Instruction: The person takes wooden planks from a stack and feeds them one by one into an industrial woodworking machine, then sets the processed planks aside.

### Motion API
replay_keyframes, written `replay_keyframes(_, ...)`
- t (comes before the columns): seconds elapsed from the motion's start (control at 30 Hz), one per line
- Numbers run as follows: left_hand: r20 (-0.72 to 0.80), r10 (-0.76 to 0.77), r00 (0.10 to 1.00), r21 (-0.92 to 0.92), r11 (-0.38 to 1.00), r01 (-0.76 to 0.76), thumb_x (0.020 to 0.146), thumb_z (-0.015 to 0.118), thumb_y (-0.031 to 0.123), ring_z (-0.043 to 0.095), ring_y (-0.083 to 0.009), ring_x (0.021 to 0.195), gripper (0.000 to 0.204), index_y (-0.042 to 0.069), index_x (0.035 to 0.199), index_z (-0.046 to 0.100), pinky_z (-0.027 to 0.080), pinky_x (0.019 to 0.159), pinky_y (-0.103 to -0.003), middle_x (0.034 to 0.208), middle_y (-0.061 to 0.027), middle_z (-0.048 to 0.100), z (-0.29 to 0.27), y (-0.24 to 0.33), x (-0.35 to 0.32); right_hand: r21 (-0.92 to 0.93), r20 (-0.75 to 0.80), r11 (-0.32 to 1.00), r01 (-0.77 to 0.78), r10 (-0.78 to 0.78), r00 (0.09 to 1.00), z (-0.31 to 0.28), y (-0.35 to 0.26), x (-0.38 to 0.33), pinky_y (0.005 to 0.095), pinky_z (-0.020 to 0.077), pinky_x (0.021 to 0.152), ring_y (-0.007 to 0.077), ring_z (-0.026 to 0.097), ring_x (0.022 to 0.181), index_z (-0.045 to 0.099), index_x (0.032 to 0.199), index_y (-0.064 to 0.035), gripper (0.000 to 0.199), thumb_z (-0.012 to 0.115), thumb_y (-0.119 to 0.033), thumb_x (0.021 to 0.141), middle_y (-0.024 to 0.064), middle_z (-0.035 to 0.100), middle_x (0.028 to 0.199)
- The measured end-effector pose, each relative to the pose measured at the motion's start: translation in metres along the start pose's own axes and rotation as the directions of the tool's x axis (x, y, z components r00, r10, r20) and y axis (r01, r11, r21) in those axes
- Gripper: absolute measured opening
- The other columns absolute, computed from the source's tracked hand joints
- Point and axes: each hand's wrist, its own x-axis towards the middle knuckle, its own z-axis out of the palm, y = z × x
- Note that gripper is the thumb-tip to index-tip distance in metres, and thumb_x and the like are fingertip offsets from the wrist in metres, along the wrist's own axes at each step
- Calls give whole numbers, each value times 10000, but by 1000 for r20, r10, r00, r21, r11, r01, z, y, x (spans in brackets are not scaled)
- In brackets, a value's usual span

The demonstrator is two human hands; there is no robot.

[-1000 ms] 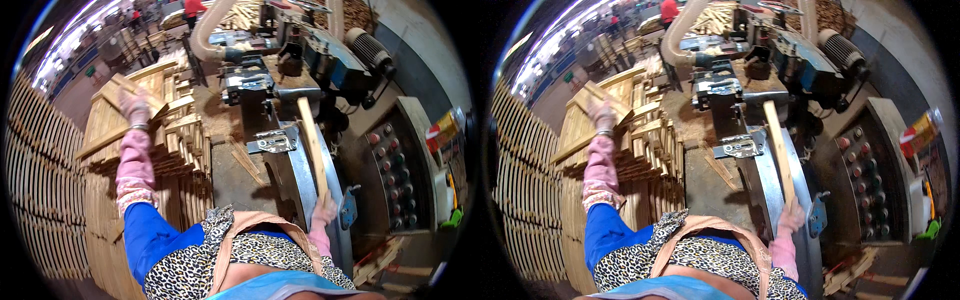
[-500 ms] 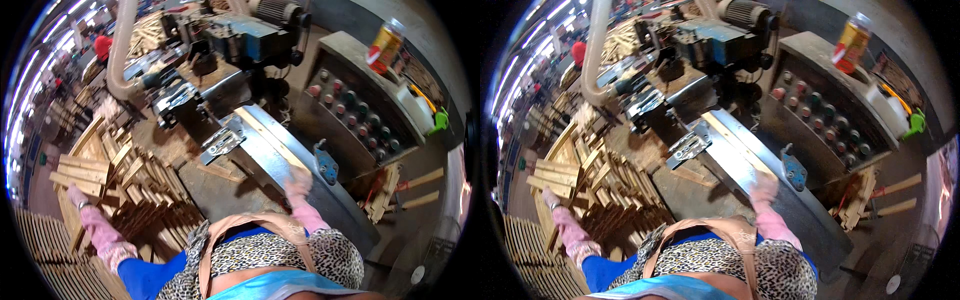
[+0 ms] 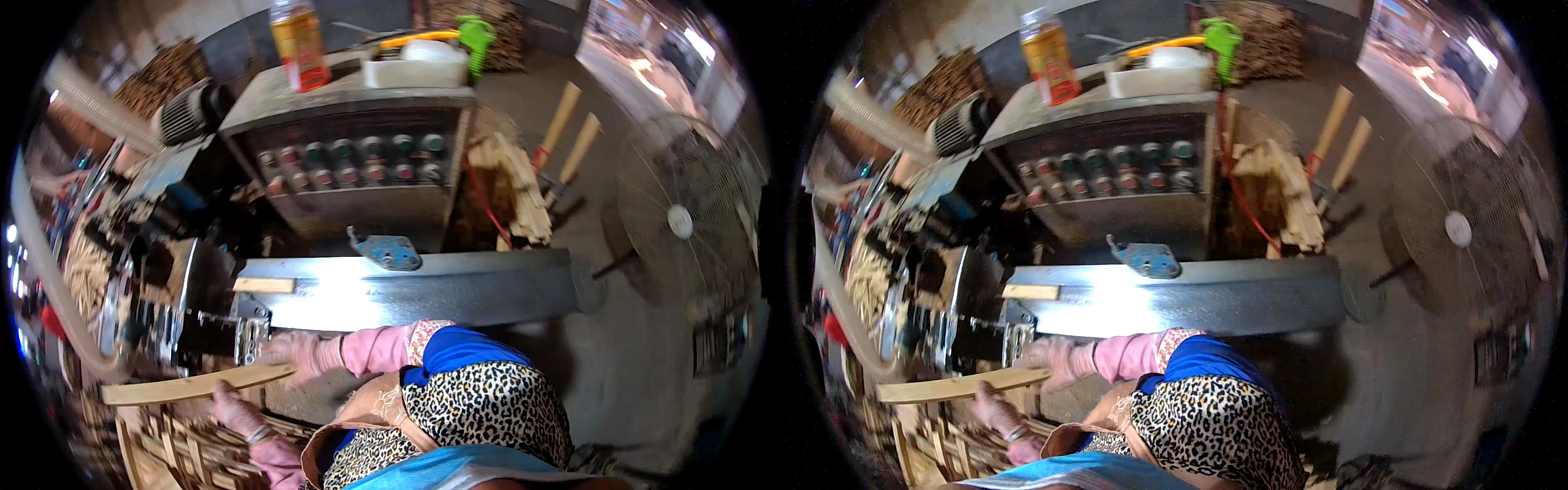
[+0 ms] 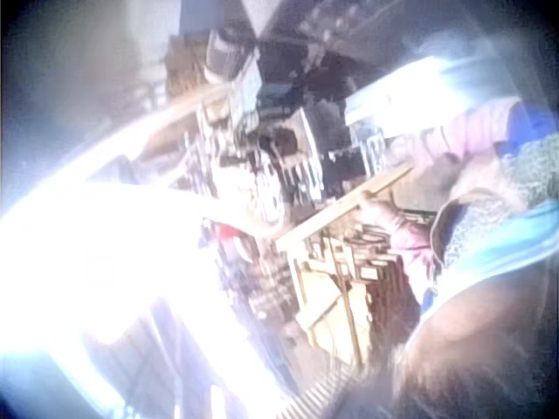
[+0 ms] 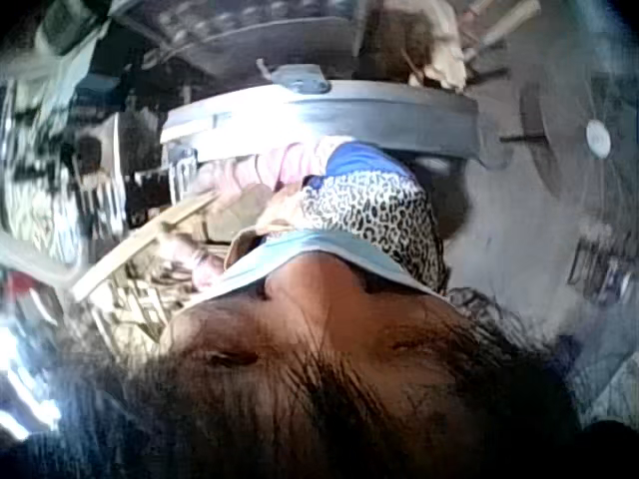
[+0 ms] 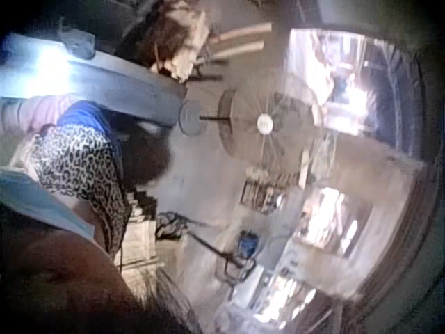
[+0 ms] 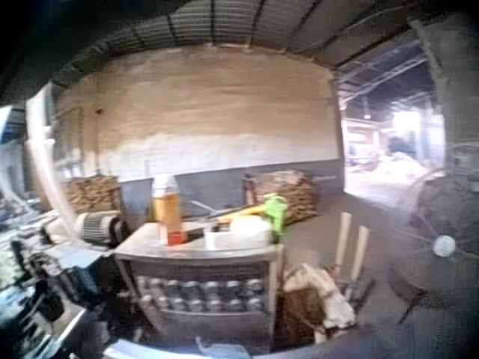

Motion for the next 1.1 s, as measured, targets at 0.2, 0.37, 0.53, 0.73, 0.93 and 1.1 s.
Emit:
replay_keyframes(0.2, 425, -378, 822, 74, 920, 385, 919, 702, 139, 619, -191, 971, 556, 23, 1424, 503, 549, 797, -361, 1233, -98, 604, 56, -49, -72, -104, 31, 804, -585, 591, 806, -83, 30, -127, 494, 562, 850, 327, 709, 936, 698, 1266, -219, 418, 691, -291, 853, 144, 734, 1004)
replay_keyframes(0.37, 288, -517, 806, 134, 855, 500, 960, 667, 123, 606, -145, 786, 493, 4, 1413, 512, 549, 737, -307, 1011, -49, 622, 1, -73, -86, -497, -150, 637, -589, 606, 782, -122, 87, -291, 505, 518, 902, 352, 644, 1090, 677, 1280, -162, 490, 698, -399, 851, 96, 696, 1239)
replay_keyframes(0.53, 131, -335, 933, 233, 925, 299, 922, 673, 164, 624, -143, 798, 409, -12, 1288, 619, 528, 724, -286, 952, -75, 663, -33, -43, -87, -504, -310, 802, -320, 178, 934, -82, 136, -235, 515, 491, 960, 376, 617, 1119, 622, 1348, -129, 586, 780, -288, 807, 150, 678, 1237)
replay_keyframes(0.73, -107, 395, 912, 546, 790, -278, 933, 684, 178, 648, -179, 998, 425, -8, 1306, 601, 536, 877, -301, 1143, -109, 681, -81, 56, -7, -422, -425, 794, -439, 255, 869, -6, 173, -26, 503, 522, 920, 387, 640, 1074, 556, 1415, -129, 615, 763, -238, 846, 169, 685, 1189)
replay_keyframes(0.93, -327, 563, 759, 753, 640, -151, 903, 729, 245, 652, -227, 1089, 564, 4, 1384, 560, 534, 936, -328, 1205, -132, 685, -229, 143, 104, -425, -318, 771, -474, 363, 876, 5, 151, -10, 496, 532, 898, 359, 648, 1051, 630, 1344, -185, 474, 704, -303, 891, 123, 691, 1136)
replay_keyframes(1.1, -348, 523, 778, 852, 522, 31, 901, 722, 308, 654, -252, 1085, 595, -16, 1371, 554, 537, 936, -349, 1212, -148, 682, -352, 143, 193, -555, -294, 691, -464, 359, 886, -53, 131, -186, 497, 504, 948, 336, 605, 1128, 633, 1330, -243, 449, 680, -355, 898, 82, 659, 1244)
